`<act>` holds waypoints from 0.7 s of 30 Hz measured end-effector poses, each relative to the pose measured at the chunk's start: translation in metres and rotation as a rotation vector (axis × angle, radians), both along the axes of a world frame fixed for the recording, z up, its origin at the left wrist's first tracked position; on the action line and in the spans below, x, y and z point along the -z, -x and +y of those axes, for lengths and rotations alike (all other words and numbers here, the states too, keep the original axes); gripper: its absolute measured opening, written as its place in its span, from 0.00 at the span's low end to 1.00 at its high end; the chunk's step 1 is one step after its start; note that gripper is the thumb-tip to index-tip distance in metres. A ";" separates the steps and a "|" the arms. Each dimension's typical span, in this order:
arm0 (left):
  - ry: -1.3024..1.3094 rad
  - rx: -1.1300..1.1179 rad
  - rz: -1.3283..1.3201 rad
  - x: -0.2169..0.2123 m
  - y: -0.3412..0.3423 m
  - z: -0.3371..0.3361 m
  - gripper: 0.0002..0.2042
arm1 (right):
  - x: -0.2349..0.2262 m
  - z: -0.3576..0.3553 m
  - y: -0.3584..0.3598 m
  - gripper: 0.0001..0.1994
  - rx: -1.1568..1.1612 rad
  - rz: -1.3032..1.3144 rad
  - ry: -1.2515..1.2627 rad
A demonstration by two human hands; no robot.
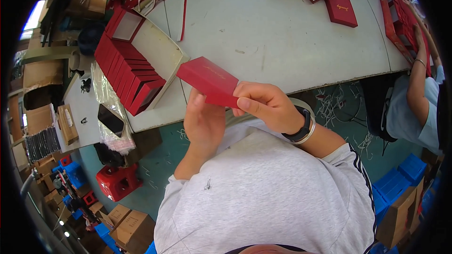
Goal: Assembling and threading ribbons into red jewelry boxes at a factory workbench.
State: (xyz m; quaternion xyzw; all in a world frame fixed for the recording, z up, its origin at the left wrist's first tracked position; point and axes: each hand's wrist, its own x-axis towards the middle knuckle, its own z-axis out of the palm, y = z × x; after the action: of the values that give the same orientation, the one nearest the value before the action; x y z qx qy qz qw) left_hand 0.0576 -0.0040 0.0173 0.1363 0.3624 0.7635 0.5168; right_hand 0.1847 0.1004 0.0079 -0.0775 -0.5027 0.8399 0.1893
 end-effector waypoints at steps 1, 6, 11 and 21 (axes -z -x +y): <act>-0.009 0.000 -0.070 -0.003 0.000 0.000 0.13 | 0.000 0.001 -0.002 0.11 -0.029 -0.048 -0.075; 0.043 -0.218 0.173 0.008 -0.008 -0.003 0.12 | -0.007 -0.001 -0.001 0.11 0.017 -0.137 -0.210; -0.070 -0.268 0.257 0.007 -0.013 -0.005 0.12 | -0.016 -0.001 0.001 0.09 0.159 -0.093 -0.508; 0.003 -0.410 0.335 0.000 -0.022 -0.003 0.12 | -0.012 -0.004 0.005 0.06 0.311 0.006 -0.652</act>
State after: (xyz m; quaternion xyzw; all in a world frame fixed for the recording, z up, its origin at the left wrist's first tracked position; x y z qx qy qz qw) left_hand 0.0798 -0.0069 0.0169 0.1837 0.4640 0.8186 0.2845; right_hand 0.1793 0.0965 0.0200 -0.0859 -0.7258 0.5969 0.3311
